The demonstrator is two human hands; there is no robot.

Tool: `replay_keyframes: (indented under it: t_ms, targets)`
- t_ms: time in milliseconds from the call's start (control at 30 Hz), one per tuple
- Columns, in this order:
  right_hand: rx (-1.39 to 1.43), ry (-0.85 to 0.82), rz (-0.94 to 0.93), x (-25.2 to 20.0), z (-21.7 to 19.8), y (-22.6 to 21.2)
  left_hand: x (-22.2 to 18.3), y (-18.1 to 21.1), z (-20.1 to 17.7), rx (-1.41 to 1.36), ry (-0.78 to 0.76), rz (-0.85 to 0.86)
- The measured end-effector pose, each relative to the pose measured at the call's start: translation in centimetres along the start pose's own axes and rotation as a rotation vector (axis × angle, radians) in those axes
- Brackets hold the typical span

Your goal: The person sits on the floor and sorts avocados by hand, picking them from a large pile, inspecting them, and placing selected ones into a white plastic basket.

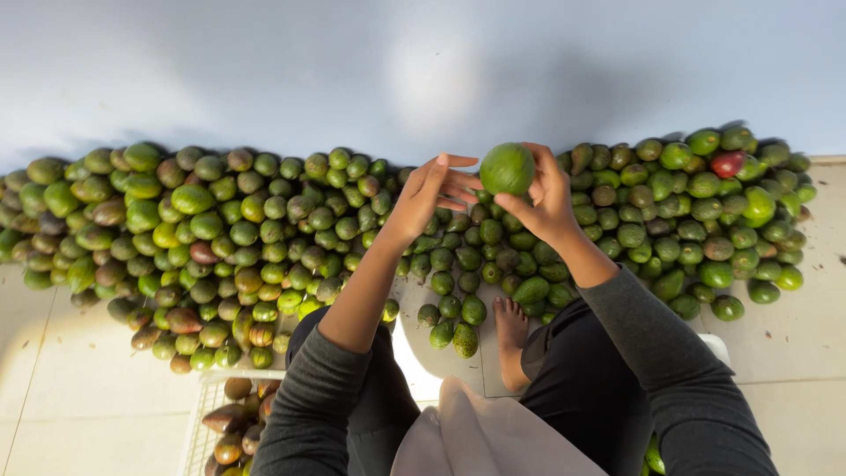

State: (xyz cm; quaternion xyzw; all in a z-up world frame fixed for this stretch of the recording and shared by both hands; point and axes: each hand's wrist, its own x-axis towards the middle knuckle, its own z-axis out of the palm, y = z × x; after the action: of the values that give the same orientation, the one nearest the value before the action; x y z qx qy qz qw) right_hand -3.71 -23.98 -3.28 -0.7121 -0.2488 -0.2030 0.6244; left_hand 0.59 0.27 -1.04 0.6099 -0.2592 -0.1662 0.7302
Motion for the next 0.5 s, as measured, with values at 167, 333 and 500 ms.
replay_keyframes:
  t_ms: [167,333,500]
  targets:
    - [0.894,0.243,0.282,-1.4,0.3,0.0,0.2,0.6,0.1,-0.016,0.018,-0.024]
    - [1.105,0.461,0.24,-3.7,-2.9,-2.2,1.9,-0.4,0.1,-0.001,-0.036,-0.069]
    - [1.181,0.965,0.366,-13.1,-4.8,-1.5,3.6,-0.8,0.9,0.055,-0.122,-0.162]
